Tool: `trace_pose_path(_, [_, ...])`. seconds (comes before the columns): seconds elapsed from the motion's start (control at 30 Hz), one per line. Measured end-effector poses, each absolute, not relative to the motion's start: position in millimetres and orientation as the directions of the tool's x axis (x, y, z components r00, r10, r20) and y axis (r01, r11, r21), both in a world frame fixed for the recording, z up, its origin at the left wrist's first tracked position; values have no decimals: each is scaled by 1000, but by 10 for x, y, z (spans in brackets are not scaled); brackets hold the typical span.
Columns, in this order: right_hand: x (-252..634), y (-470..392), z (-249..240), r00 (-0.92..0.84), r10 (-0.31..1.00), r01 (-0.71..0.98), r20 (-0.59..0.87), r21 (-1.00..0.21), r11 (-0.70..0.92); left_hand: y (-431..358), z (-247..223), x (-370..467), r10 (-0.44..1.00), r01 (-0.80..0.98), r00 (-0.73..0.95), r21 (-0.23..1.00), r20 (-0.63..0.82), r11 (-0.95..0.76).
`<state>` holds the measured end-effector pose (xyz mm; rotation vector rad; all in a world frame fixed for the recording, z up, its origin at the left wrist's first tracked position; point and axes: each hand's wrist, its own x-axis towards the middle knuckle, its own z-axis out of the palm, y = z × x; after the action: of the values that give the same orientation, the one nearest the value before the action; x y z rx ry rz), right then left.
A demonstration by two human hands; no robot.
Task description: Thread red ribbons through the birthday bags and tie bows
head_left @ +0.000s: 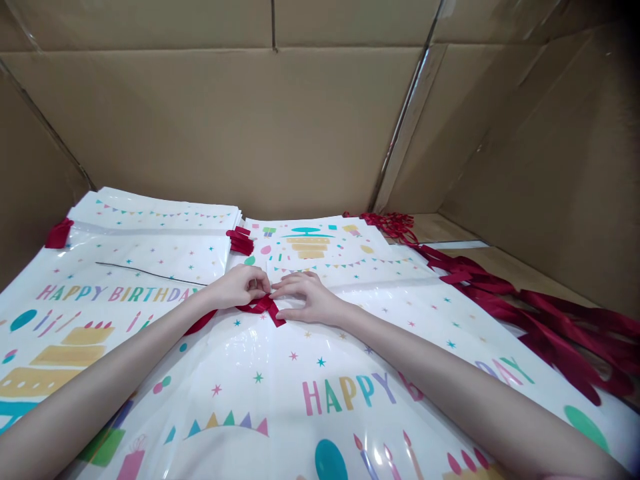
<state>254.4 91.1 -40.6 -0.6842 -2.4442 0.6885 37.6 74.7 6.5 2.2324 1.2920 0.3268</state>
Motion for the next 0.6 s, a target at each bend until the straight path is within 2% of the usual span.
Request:
trace_pose_path(0.23, [2543,899,-383,-764,561,332,319,-552,765,733,19,405,862,692,506,590,14,-416])
trace_pose_path(0.6, [2555,900,-390,-772,556,343,309,-534,773,731,19,401,852,674,522,590,44,-444])
